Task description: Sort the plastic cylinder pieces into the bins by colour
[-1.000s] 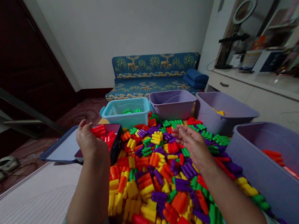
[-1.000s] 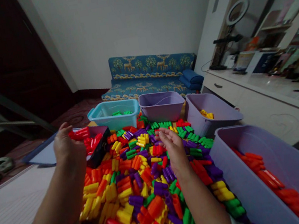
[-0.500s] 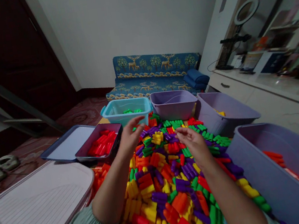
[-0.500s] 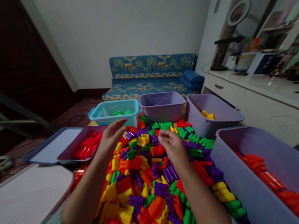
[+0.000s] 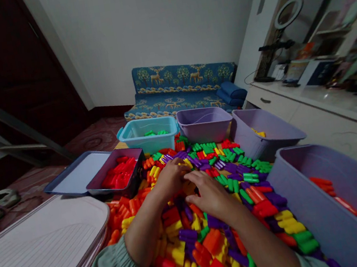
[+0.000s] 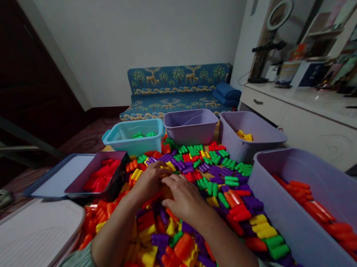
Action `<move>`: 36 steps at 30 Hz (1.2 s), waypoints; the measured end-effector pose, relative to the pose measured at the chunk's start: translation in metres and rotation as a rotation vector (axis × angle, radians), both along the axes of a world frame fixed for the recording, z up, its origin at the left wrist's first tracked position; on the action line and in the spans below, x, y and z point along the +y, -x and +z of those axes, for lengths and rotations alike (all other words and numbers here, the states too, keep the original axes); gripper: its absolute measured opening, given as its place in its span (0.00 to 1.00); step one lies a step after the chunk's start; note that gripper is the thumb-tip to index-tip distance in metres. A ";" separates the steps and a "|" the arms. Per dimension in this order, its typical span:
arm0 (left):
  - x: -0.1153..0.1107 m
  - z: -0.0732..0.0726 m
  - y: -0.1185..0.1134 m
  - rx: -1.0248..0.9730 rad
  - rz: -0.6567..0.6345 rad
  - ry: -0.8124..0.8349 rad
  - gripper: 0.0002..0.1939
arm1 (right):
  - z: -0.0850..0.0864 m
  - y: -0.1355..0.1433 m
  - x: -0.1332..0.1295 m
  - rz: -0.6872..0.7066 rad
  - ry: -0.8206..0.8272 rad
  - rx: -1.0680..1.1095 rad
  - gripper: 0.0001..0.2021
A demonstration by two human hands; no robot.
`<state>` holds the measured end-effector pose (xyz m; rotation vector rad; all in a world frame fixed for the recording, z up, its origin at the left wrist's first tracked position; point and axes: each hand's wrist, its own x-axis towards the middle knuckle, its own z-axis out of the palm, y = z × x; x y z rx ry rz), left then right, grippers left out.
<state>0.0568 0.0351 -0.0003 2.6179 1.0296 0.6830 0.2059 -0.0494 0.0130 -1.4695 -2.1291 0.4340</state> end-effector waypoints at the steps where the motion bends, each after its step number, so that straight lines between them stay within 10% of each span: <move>1: 0.000 0.001 0.001 -0.013 0.030 0.004 0.15 | -0.002 0.001 0.000 -0.011 0.000 -0.045 0.24; 12: -0.006 0.020 0.005 -0.224 0.228 0.028 0.18 | -0.007 -0.007 0.003 -0.126 -0.014 -0.239 0.10; 18: -0.009 0.025 -0.001 -0.489 0.181 0.633 0.24 | -0.007 -0.013 0.015 -0.281 0.022 0.299 0.04; 24: -0.018 0.026 -0.005 -0.693 0.027 1.019 0.29 | -0.011 -0.012 0.020 -0.184 0.207 0.884 0.15; 36: -0.031 0.031 -0.014 -0.748 -0.017 1.128 0.40 | 0.000 -0.008 0.012 -0.119 0.214 0.797 0.27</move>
